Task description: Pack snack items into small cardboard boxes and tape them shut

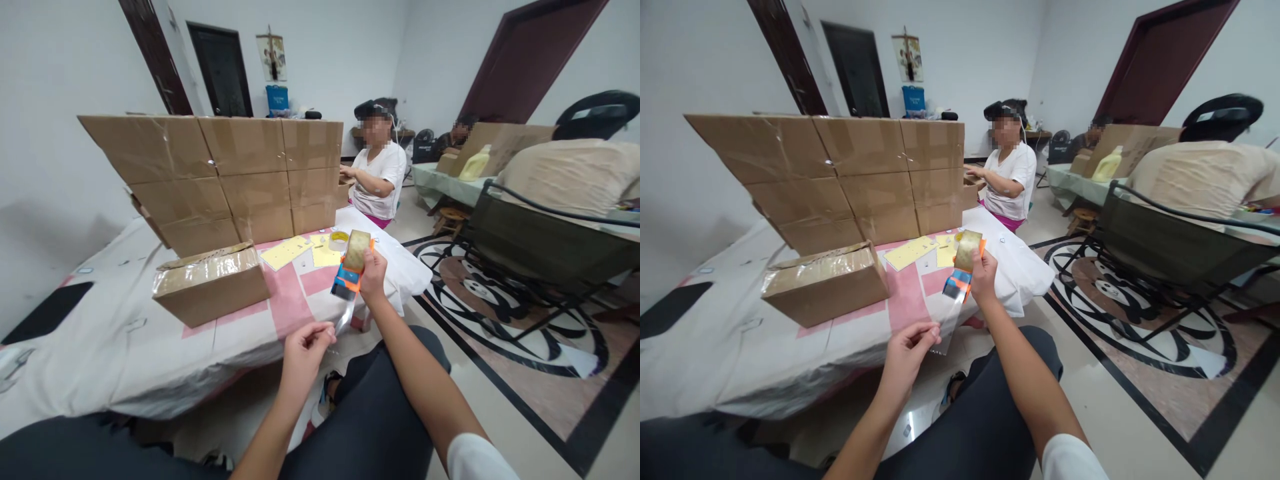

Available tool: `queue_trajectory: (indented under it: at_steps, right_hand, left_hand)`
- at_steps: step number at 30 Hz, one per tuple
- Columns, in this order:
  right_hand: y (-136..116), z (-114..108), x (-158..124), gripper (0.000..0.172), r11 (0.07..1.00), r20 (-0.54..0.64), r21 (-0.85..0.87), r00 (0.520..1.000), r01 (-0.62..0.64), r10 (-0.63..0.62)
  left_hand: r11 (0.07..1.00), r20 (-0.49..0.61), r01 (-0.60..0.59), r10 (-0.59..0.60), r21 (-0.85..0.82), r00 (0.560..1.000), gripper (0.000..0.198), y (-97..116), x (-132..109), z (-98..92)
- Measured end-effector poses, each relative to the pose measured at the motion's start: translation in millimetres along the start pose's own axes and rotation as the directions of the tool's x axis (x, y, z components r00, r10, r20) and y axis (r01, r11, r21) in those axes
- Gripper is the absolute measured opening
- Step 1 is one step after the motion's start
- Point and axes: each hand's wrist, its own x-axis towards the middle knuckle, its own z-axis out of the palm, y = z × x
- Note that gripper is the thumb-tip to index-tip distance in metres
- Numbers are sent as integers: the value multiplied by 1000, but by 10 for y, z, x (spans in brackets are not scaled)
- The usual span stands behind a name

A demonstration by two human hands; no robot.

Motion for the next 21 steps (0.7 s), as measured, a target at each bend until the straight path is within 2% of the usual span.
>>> queue_trajectory:
  at_steps: [4,9,12,15,18,21]
  right_hand:
    - [-47,29,15,40,997,-67,-73,998,-23,18]
    - [-51,41,-15,34,995,-40,9,995,-95,95]
    - [-12,4,-22,32,996,-20,-18,996,-92,92]
    - [26,-78,-6,31,981,34,-189,999,42,-36]
    - [29,-167,17,30,887,108,-396,971,237,-212]
    - [3,-207,32,31,851,129,-434,955,296,-267]
  left_hand:
    - [1000,2,-3,3,11,1000,30,-31,22,-14]
    - [1000,7,1,-2,29,1000,33,-73,23,-17]
    - [999,12,3,-4,43,1000,35,-61,18,-17]
    - [999,24,4,-5,52,1000,37,-38,9,-28]
    - [998,32,4,-5,60,999,38,-13,4,-47]
    - [998,40,9,-12,68,999,39,18,10,-63]
